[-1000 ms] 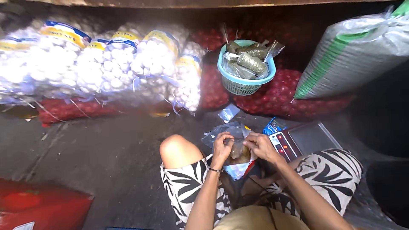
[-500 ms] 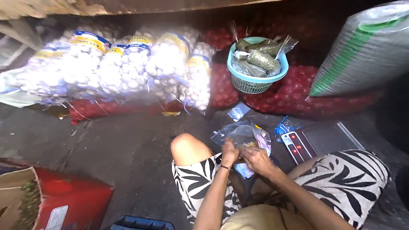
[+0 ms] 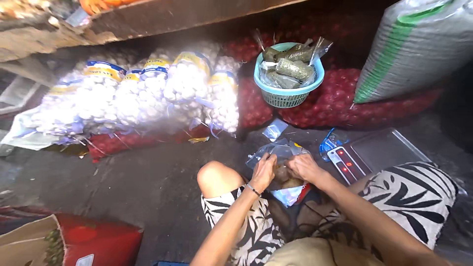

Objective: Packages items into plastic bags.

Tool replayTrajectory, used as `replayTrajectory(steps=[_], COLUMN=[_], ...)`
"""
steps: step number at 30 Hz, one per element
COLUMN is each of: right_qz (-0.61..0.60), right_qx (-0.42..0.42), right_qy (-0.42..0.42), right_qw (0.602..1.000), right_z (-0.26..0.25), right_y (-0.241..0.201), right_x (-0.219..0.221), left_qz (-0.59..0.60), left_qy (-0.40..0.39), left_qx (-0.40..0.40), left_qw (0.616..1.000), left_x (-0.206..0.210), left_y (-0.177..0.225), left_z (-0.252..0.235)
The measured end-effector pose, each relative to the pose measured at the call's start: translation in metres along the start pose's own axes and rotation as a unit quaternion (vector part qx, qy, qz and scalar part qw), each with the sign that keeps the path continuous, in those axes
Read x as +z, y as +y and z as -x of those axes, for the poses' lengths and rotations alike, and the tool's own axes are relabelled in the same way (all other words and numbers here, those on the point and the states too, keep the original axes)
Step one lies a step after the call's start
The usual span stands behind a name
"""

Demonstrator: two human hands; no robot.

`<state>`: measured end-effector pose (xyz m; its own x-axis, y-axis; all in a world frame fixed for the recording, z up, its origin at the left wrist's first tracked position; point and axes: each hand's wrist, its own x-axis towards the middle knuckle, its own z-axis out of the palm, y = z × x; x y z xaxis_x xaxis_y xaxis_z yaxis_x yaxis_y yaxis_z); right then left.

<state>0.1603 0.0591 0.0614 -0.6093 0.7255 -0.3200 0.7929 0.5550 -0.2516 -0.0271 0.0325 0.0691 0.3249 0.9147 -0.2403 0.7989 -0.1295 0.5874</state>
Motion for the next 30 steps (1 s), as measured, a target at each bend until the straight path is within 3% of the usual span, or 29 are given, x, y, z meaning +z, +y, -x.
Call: replayTrajectory(steps=[3, 6, 7, 8, 9, 10, 11, 12, 13, 14, 16, 18, 21, 27, 30], right_qz=[-0.102, -0.297, -0.403, -0.529, -0.649, -0.721, -0.723, -0.645, -0.516, -0.402, -0.218, -0.094, -0.002, -0.026, -0.083], right_qx=[0.000, -0.040, -0.070, -0.092, -0.084, -0.049, 0.021, 0.107, 0.174, 0.210, 0.214, 0.216, 0.210, 0.170, 0.129], right_qy=[-0.022, 0.036, 0.076, 0.111, 0.127, 0.131, 0.138, 0.122, 0.060, -0.033, -0.178, -0.207, -0.212, -0.283, -0.303], right_qw=[0.995, 0.953, 0.910, 0.836, 0.745, 0.679, 0.677, 0.747, 0.837, 0.891, 0.935, 0.950, 0.954, 0.944, 0.941], right_z=[-0.003, -0.006, -0.006, -0.010, -0.016, -0.024, -0.036, -0.050, -0.067, -0.083, -0.106, -0.116, -0.121, -0.085, -0.068], right_y=[0.004, 0.023, 0.029, 0.034, 0.035, 0.037, 0.040, 0.041, 0.042, 0.040, 0.037, 0.037, 0.044, 0.023, 0.024], right_x=[-0.008, -0.004, 0.002, 0.011, 0.020, 0.028, 0.036, 0.046, 0.059, 0.072, 0.106, 0.138, 0.178, 0.174, 0.194], left_qz=[0.011, 0.012, -0.005, -0.024, -0.033, -0.030, -0.020, -0.013, -0.011, -0.012, -0.015, -0.016, -0.017, -0.008, 0.007], left_qy=[0.071, 0.113, 0.095, 0.065, 0.028, 0.001, -0.012, -0.024, -0.033, -0.038, -0.049, -0.052, -0.047, -0.003, -0.001], left_qx=[0.061, 0.107, 0.084, 0.045, 0.003, -0.025, -0.040, -0.049, -0.052, -0.055, -0.068, -0.085, -0.108, -0.113, -0.099], left_qw=[0.996, 0.988, 0.992, 0.997, 0.999, 0.999, 0.999, 0.998, 0.998, 0.998, 0.996, 0.995, 0.993, 0.994, 0.995], left_x=[0.006, 0.005, 0.000, -0.004, -0.009, -0.010, -0.011, -0.011, -0.013, -0.014, -0.017, -0.018, -0.020, -0.021, -0.018], left_y=[-0.006, -0.004, -0.001, 0.000, 0.000, 0.000, 0.000, 0.004, 0.008, 0.012, 0.018, 0.018, 0.015, 0.012, 0.014], left_z=[0.004, 0.005, 0.005, 0.005, 0.004, 0.003, 0.002, 0.002, 0.003, 0.003, 0.004, 0.007, 0.010, 0.010, 0.011])
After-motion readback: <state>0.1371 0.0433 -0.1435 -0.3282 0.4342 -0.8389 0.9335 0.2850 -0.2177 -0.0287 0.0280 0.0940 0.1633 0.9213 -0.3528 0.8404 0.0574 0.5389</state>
